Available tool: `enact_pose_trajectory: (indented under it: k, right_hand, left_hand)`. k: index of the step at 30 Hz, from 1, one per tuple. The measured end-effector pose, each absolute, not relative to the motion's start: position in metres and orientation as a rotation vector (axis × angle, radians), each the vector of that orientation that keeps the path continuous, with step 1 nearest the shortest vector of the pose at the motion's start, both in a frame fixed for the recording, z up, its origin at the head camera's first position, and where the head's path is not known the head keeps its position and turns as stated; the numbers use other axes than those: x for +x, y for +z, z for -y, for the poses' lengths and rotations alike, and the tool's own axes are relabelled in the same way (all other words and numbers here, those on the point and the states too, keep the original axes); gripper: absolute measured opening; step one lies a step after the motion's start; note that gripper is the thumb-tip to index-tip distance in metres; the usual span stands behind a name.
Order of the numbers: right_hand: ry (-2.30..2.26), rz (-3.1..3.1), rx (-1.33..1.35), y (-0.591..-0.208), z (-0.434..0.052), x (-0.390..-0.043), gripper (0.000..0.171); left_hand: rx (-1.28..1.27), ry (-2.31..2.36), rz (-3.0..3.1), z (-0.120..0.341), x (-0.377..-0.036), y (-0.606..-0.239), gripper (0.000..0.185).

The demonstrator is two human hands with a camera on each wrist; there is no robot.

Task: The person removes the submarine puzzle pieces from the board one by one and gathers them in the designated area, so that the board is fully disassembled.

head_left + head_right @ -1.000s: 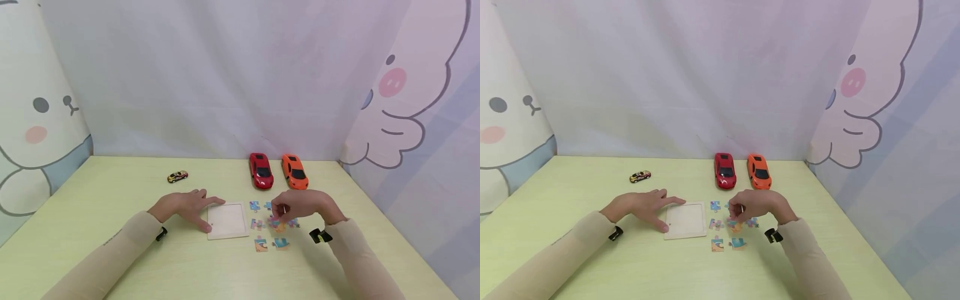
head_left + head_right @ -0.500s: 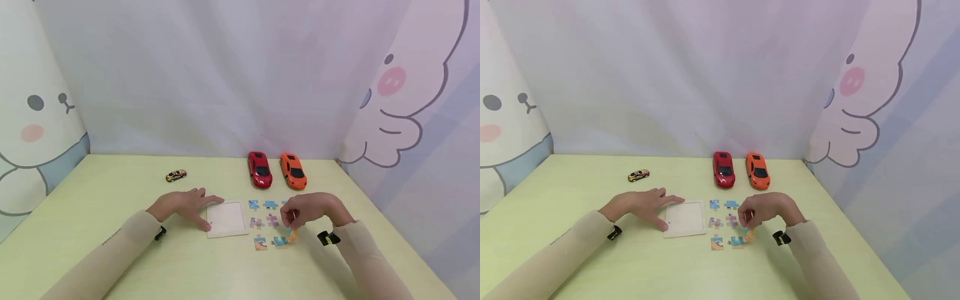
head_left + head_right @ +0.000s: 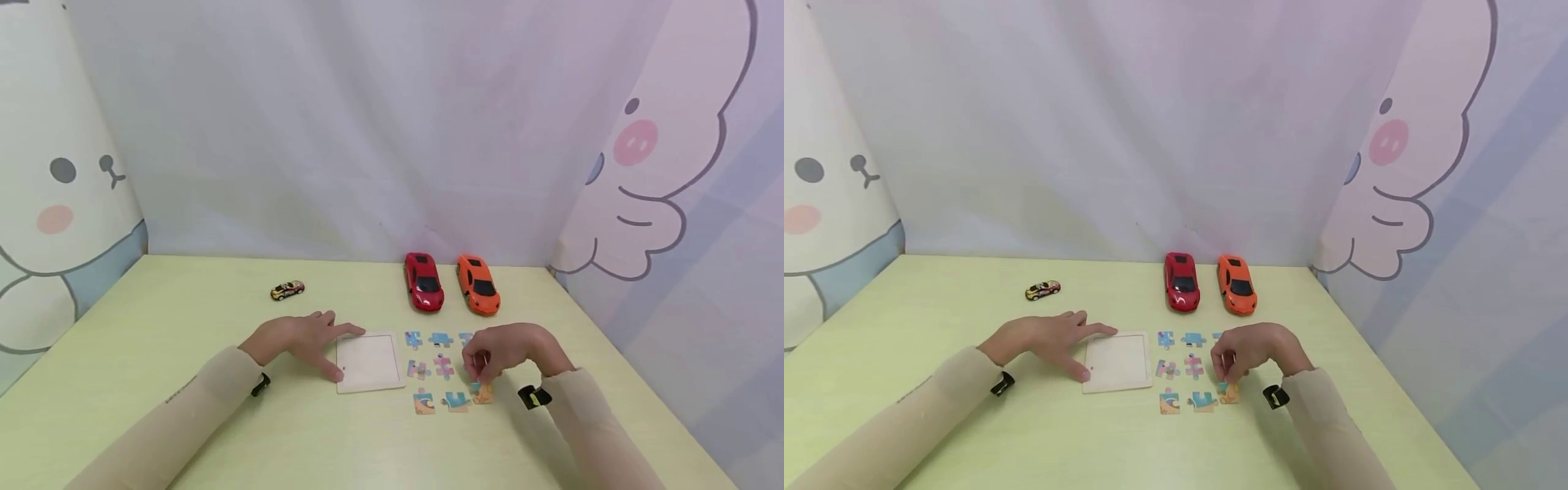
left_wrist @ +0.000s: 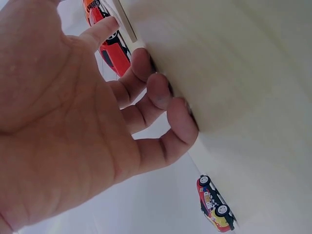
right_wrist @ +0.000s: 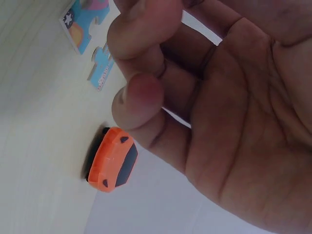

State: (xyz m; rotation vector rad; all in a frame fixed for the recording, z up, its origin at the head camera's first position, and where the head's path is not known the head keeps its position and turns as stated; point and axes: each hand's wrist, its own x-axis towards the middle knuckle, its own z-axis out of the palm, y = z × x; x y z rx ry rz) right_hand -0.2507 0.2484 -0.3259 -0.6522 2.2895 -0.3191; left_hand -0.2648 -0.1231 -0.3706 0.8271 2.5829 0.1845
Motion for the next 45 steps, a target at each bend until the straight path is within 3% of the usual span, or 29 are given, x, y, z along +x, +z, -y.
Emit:
enact_pose_trajectory:
  k: [45]
  right_hand:
    - [-0.333,-2.287,-0.561,-0.3302,-0.252,-0.2507,0.012]
  left_hand:
    - [0.83,0.169,-2.58,0.1221,-0.2637,-0.3692,0.089]
